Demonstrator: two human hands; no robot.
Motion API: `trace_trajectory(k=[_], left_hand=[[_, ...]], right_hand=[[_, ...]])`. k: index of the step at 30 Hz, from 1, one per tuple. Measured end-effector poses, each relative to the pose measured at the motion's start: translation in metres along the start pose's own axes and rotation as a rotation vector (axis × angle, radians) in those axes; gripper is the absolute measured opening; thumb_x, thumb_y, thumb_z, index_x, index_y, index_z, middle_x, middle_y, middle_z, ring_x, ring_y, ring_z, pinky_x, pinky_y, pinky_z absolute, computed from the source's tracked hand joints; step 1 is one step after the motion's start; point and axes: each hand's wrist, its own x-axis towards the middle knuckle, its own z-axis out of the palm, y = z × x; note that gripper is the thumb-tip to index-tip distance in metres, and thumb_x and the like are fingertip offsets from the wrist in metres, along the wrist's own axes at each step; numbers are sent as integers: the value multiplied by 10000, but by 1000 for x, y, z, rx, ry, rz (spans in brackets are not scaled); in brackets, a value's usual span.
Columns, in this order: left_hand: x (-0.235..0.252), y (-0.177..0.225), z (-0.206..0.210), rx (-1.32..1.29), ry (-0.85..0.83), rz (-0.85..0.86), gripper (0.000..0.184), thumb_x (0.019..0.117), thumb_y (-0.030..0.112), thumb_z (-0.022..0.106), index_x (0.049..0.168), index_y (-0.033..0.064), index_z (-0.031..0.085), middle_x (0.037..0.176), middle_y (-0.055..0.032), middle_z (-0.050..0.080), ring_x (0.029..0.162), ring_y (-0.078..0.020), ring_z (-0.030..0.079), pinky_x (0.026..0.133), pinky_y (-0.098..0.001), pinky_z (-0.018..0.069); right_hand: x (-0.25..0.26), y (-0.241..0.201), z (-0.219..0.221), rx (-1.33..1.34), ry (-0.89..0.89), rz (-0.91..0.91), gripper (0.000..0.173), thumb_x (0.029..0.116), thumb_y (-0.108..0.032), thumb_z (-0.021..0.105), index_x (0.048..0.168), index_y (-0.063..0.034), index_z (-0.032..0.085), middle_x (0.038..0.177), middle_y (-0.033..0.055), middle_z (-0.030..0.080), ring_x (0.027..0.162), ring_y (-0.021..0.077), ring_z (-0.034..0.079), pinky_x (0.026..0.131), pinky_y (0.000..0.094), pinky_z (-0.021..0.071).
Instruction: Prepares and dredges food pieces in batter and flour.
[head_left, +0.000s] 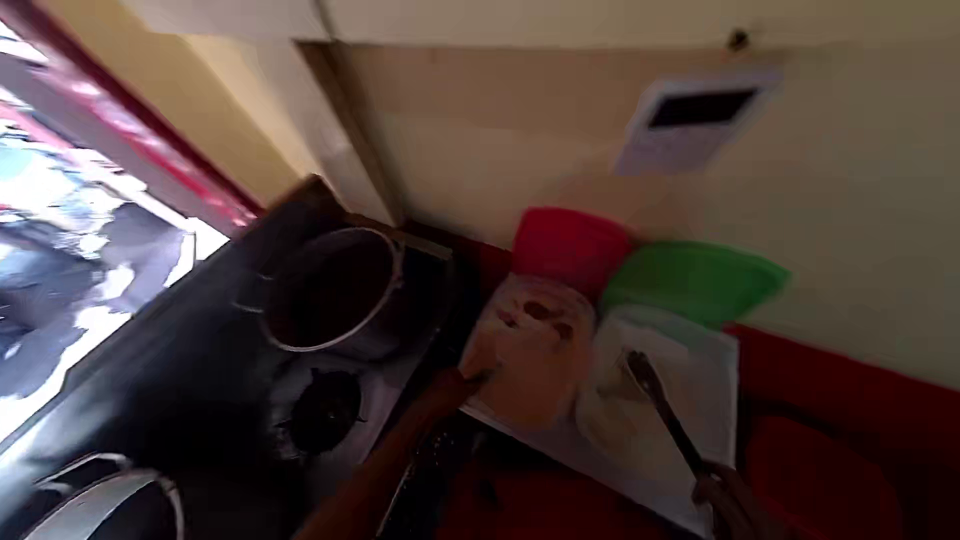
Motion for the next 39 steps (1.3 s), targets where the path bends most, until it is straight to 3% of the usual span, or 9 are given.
trace_trajectory(k=[2,4,12,19,24,27,30,34,39], left_hand=[[-2,-22,-2,-179,-87,9,468,1018,512,567,1007,59,684,735,-33,580,522,-129,498,504,-316,463],[-12,-40,-1,-407,-188,-22,401,1045,462,548,1043,87,687,696,19,566,443,-71,430,418,-235,401],[-44,-59,3,-690,-236,5,380,1080,398,490,1161,84,687,761,4,593,440,-59,426,385,-211,391],[-41,-26,0,-733,-204,42,441,1101,407,441,1196,53,688,807,-28,626,438,-70,443,390,-211,408],[-37,6,-19,-119,-164,-59,541,1009,601,540,978,73,654,731,-19,576,472,-111,483,450,-278,451],[-39,48,-28,482,-192,-120,773,866,718,648,1061,-30,659,1010,-228,662,948,-369,659,829,-594,524],[-15,83,1,722,-227,-109,754,841,647,702,1177,-27,671,1245,-260,645,1203,-422,613,957,-669,484],[2,124,22,798,-246,-78,588,848,511,754,1082,-25,700,1191,-226,671,1143,-390,636,915,-631,499],[12,121,15,705,-286,-65,486,934,464,690,1022,-13,660,959,-160,660,850,-274,651,776,-498,532]], right_hand=[[-7,16,7,44,69,25,492,1098,-367,406,1452,-28,448,994,111,670,615,168,577,537,367,507],[-19,27,13,84,110,53,479,1090,-375,409,1424,-37,467,934,88,663,557,156,558,489,347,500],[-41,35,34,191,177,173,492,1070,-392,424,1428,-57,463,909,67,649,530,149,543,460,333,487],[-31,29,40,148,186,214,547,1037,-491,476,1413,-95,490,875,58,641,548,157,552,479,349,492],[-25,22,33,87,161,196,595,1018,-524,495,1432,-97,484,892,61,641,585,160,563,515,357,499],[-23,26,32,94,153,196,608,1018,-522,501,1432,-77,481,899,82,648,591,176,569,529,380,506],[-21,28,31,69,130,194,600,1015,-533,516,1434,-104,490,906,74,647,608,178,578,541,384,512],[-22,29,31,82,147,181,622,997,-557,529,1438,-120,489,895,63,642,614,172,575,540,378,504],[-25,43,40,140,179,172,625,992,-564,529,1430,-119,497,892,58,642,597,162,564,528,369,496]])
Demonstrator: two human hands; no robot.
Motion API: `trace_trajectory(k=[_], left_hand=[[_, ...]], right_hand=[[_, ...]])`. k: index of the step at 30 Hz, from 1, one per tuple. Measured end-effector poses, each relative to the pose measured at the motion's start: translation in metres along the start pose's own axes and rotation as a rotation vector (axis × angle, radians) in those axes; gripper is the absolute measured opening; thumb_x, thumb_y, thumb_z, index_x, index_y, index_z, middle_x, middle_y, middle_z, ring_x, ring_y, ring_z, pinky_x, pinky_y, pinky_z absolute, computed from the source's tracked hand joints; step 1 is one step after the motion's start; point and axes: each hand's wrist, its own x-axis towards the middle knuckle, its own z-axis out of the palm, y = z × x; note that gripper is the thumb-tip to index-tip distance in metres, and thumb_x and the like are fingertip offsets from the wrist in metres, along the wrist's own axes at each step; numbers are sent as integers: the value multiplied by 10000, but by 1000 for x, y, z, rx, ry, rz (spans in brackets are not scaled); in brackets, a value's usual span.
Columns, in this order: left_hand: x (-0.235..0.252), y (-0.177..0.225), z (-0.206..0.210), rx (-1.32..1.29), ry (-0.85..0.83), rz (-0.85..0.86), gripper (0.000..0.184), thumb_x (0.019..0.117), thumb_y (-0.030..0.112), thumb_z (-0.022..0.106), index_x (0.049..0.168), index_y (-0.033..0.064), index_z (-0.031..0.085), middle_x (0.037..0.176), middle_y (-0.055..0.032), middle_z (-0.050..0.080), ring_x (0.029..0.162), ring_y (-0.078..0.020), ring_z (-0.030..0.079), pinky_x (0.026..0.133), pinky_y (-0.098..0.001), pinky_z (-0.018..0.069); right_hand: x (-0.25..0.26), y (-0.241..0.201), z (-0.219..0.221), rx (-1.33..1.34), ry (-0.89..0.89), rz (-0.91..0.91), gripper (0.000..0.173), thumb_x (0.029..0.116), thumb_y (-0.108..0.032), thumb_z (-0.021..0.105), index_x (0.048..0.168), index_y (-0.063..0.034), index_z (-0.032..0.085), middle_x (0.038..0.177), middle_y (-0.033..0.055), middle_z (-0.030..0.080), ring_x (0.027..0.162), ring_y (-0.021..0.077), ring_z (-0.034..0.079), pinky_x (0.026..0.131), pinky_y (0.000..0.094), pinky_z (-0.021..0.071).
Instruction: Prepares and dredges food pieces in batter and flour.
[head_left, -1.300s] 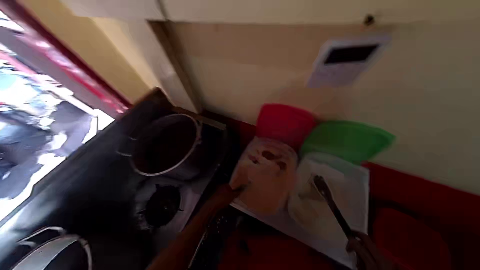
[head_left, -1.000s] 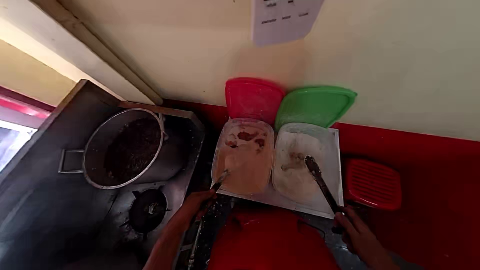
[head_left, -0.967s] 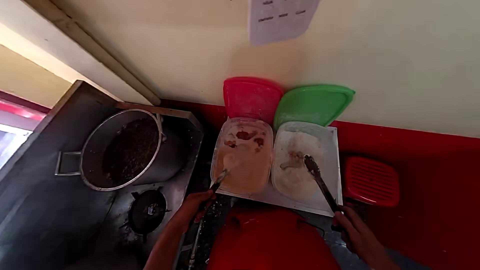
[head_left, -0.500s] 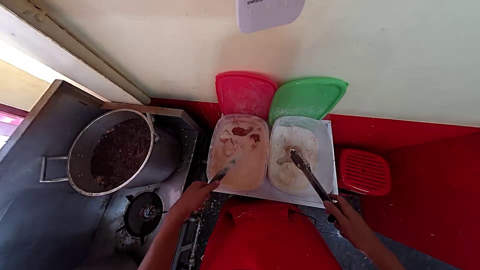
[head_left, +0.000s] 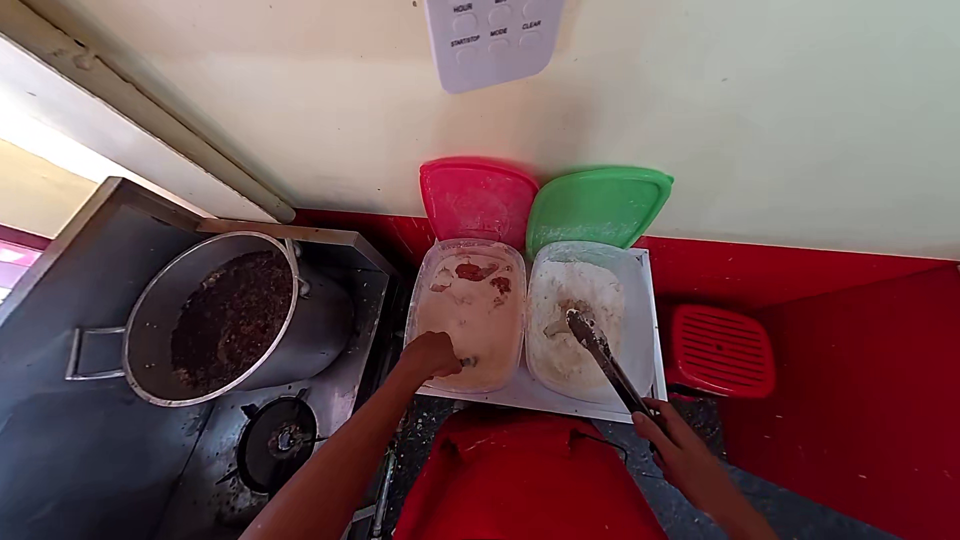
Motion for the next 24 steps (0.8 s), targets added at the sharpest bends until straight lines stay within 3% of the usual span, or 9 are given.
trace_trajectory(k=[6,11,15,19,21,23,24], left_hand=[[36,-28,66,-397,-7,200,487,986,529,611,966,50,698,745,-47,624,550,-133,533,554,-346,483],[17,-62,88,-580,98,280,428,1006,510,605,995,101,731,752,-21,639,517,-105,519,504,-297,460],[-2,-94,96,-631,213,317,384,986,489,635,1029,125,752,787,-21,661,601,-128,564,576,-352,486],[-17,-106,109,-858,196,328,327,1003,424,650,1057,116,746,732,4,632,472,-84,482,436,-255,422],[-20,-112,116,-838,281,340,333,994,441,649,1057,132,756,752,13,653,514,-79,525,471,-262,456],[-24,-117,120,-626,432,319,379,972,513,615,1074,182,767,821,20,707,685,-117,643,658,-379,551],[-28,-116,120,-533,492,297,385,969,530,593,1042,189,756,795,11,689,699,-147,645,674,-432,547]], right_hand=[[-3,7,4,25,-13,7,622,989,-564,549,1432,-132,492,871,51,633,591,167,562,530,372,501],[-5,15,-13,15,27,12,632,985,-567,541,1424,-115,495,880,62,642,596,172,568,518,373,498],[-6,14,-22,13,46,26,642,968,-585,553,1410,-121,508,883,60,632,576,170,551,502,370,487],[-5,13,-25,-74,52,1,644,974,-594,543,1411,-123,516,906,77,643,641,195,595,565,412,522],[-8,9,-28,-190,64,-10,611,985,-580,535,1401,-134,541,903,86,658,703,223,626,637,457,539],[-13,-4,-31,-395,67,-7,565,987,-550,546,1381,-146,572,927,120,691,801,294,671,724,551,548],[-15,-13,-32,-520,47,13,544,988,-541,551,1386,-171,578,992,133,708,879,326,691,770,587,551]])
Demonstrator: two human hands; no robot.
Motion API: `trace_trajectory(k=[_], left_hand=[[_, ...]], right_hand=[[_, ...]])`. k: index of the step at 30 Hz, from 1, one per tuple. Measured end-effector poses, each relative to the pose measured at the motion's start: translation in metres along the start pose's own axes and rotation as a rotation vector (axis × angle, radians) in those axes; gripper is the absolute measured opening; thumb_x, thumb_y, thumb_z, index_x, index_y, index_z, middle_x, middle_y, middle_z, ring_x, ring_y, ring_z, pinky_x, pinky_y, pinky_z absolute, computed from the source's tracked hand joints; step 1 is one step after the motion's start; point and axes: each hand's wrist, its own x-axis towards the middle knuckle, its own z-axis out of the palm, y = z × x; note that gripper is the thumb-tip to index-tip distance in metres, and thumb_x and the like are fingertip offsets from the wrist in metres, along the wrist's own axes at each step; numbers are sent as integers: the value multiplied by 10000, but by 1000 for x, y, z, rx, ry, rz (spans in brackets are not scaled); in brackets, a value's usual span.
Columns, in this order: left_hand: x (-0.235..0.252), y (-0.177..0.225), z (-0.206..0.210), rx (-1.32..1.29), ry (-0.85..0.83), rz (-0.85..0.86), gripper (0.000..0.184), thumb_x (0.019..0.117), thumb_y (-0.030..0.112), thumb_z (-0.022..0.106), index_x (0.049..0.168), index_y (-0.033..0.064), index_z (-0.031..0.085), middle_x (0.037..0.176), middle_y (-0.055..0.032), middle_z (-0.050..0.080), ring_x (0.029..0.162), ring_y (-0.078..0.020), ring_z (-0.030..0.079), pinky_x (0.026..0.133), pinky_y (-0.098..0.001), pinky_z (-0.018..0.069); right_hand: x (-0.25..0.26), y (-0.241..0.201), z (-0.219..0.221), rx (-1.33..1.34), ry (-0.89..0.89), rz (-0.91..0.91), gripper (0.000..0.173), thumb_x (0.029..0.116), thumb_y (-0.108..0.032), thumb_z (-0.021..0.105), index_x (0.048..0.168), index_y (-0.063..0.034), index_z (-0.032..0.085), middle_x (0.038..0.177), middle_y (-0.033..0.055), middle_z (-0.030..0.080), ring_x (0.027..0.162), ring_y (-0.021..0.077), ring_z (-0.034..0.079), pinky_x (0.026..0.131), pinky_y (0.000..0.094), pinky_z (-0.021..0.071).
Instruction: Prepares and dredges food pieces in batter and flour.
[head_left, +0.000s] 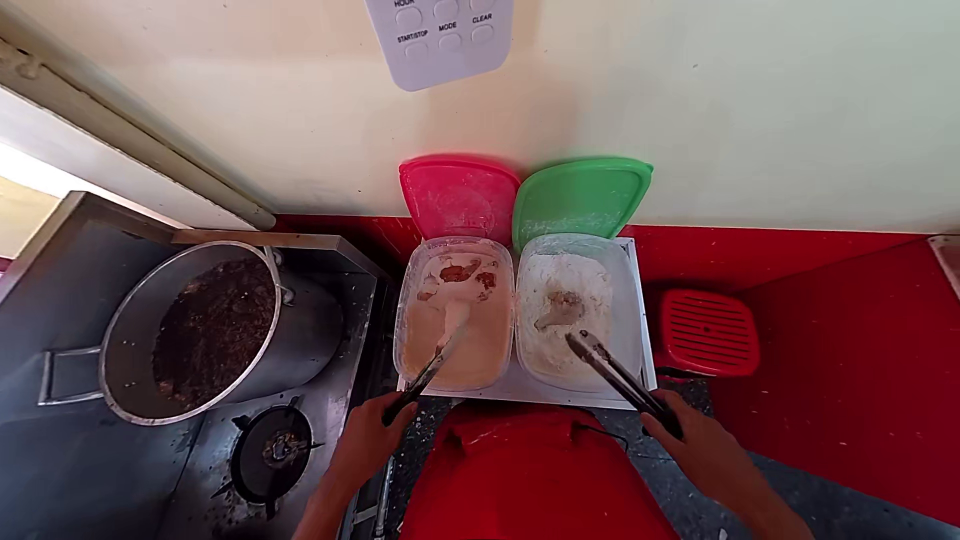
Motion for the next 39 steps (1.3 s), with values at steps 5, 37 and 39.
trace_trajectory(k=[5,37,39], left_hand=[[-10,15,-10,268,50,-8,401,981,560,513,1026,217,716,806,-34,674,745,-245,666,660,-546,543],[9,3,3,113,106,76,432,971,578,530,1057,210,740,770,-13,671,681,-199,645,625,-495,538],[8,5,3,100,109,73,421,968,571,543,1041,208,743,754,-4,664,666,-186,635,618,-477,533]], right_hand=[[16,-41,-18,-377,-64,-46,641,949,-501,629,1513,-225,500,1275,164,653,1016,385,690,815,618,556],[64,-31,-70,-369,135,-105,541,1004,-435,576,1517,-275,514,1155,150,692,965,348,695,794,601,569],[54,-38,-34,-382,-24,-58,504,1013,-457,517,1483,-277,545,1188,170,694,1054,379,685,853,629,548]])
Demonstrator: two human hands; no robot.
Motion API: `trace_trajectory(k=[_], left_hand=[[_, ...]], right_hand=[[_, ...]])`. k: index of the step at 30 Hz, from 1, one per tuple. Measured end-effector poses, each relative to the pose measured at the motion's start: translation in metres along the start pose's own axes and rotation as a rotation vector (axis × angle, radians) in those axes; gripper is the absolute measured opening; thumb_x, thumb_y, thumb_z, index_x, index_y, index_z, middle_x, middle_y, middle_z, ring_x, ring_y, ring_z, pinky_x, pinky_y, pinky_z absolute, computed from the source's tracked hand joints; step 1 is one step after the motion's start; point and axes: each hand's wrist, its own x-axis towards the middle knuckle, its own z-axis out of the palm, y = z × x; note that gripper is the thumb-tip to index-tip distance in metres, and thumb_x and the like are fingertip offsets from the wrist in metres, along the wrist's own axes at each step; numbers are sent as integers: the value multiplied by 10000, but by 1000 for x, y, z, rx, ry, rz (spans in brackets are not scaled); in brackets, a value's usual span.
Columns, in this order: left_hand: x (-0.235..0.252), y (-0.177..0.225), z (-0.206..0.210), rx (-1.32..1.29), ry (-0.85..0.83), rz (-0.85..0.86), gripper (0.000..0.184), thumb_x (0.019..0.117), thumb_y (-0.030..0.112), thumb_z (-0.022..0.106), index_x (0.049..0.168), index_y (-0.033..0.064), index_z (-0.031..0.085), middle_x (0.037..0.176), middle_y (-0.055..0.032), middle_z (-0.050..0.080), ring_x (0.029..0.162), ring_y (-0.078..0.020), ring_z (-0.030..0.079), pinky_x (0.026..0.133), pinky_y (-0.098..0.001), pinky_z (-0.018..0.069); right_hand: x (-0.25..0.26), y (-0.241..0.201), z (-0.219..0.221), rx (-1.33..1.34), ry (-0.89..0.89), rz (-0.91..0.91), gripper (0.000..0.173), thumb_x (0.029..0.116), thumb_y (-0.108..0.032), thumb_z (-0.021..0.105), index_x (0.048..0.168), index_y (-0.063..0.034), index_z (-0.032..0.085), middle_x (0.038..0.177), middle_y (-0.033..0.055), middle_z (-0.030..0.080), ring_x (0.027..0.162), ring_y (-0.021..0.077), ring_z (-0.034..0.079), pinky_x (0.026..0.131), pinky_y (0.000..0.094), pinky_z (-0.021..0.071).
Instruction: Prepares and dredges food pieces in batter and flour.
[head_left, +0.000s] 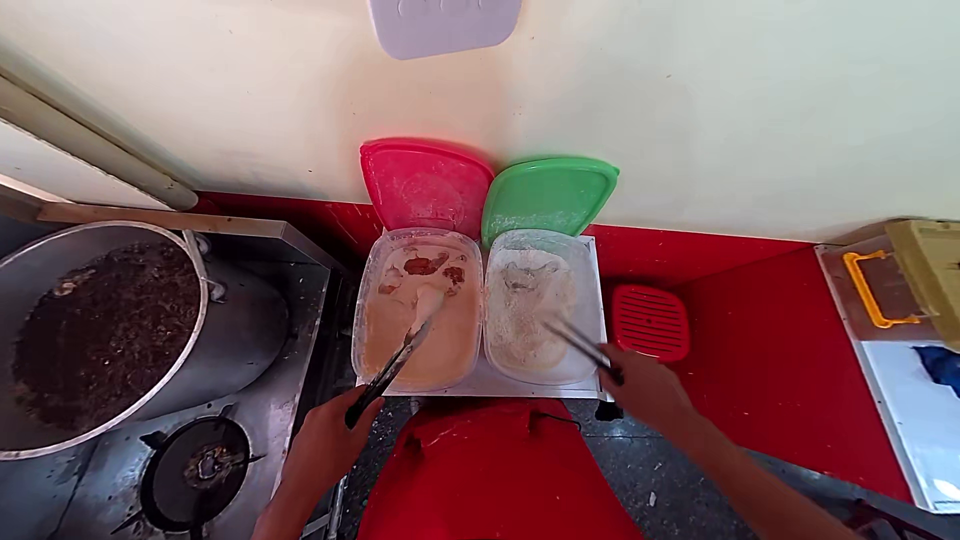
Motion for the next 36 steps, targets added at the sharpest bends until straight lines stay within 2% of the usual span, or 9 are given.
trace_trajectory(k=[3,8,12,15,19,22,26,30,36], left_hand=[[2,3,-2,11,-5,11,422,962,585,534,1002,216,735,722,18,642,644,-161,620,596,-450,523],[-5,4,-12,30,1,21,438,952,596,531,1017,217,739,720,17,647,636,-160,623,589,-454,523],[-14,3,-10,2,38,14,452,953,597,533,1024,203,742,719,6,648,630,-172,619,589,-469,518],[-21,4,-5,-11,64,7,476,943,620,526,1031,208,749,713,8,649,622,-166,614,582,-465,516],[-29,0,-6,-2,64,3,480,948,617,526,1059,210,754,737,5,670,640,-168,634,596,-475,529],[-30,-3,0,-12,88,0,485,945,624,527,1070,214,756,739,5,678,643,-159,640,599,-464,537],[-31,1,0,-24,96,-6,492,944,617,529,1050,194,756,731,6,669,633,-158,628,596,-454,527],[-32,4,-2,-25,72,-4,482,937,640,524,1045,228,750,725,38,656,620,-129,616,579,-429,525],[-39,7,-2,-36,117,-12,493,943,626,523,1064,209,755,721,21,661,620,-134,620,579,-428,525]], right_hand=[[40,-37,41,7,-160,-124,416,1015,-436,504,1345,-218,633,1150,165,708,1085,389,679,860,649,536],[78,-43,32,107,64,59,402,1045,-399,486,1376,-216,622,1096,158,713,1036,372,698,826,605,560],[75,-27,17,578,55,270,566,1069,-537,435,1030,-32,687,856,168,656,751,299,642,712,519,527],[108,-26,27,861,116,317,577,1065,-543,458,1156,-28,702,860,161,645,620,239,565,588,431,498],[85,-46,21,532,315,120,382,1078,-414,473,1157,-103,681,829,177,665,782,373,665,689,619,529],[37,-45,25,386,224,77,476,1048,-512,464,1314,-155,631,892,122,687,859,312,682,776,554,550],[65,-38,-1,410,27,230,655,1031,-605,468,1179,5,653,1055,249,684,1044,409,666,914,612,512],[137,-48,-4,367,4,178,593,1053,-528,474,1031,22,695,1039,261,690,1031,429,673,870,644,521],[92,-42,-23,155,-86,142,553,1026,-539,523,1050,-10,681,983,215,696,960,380,689,822,611,536]])
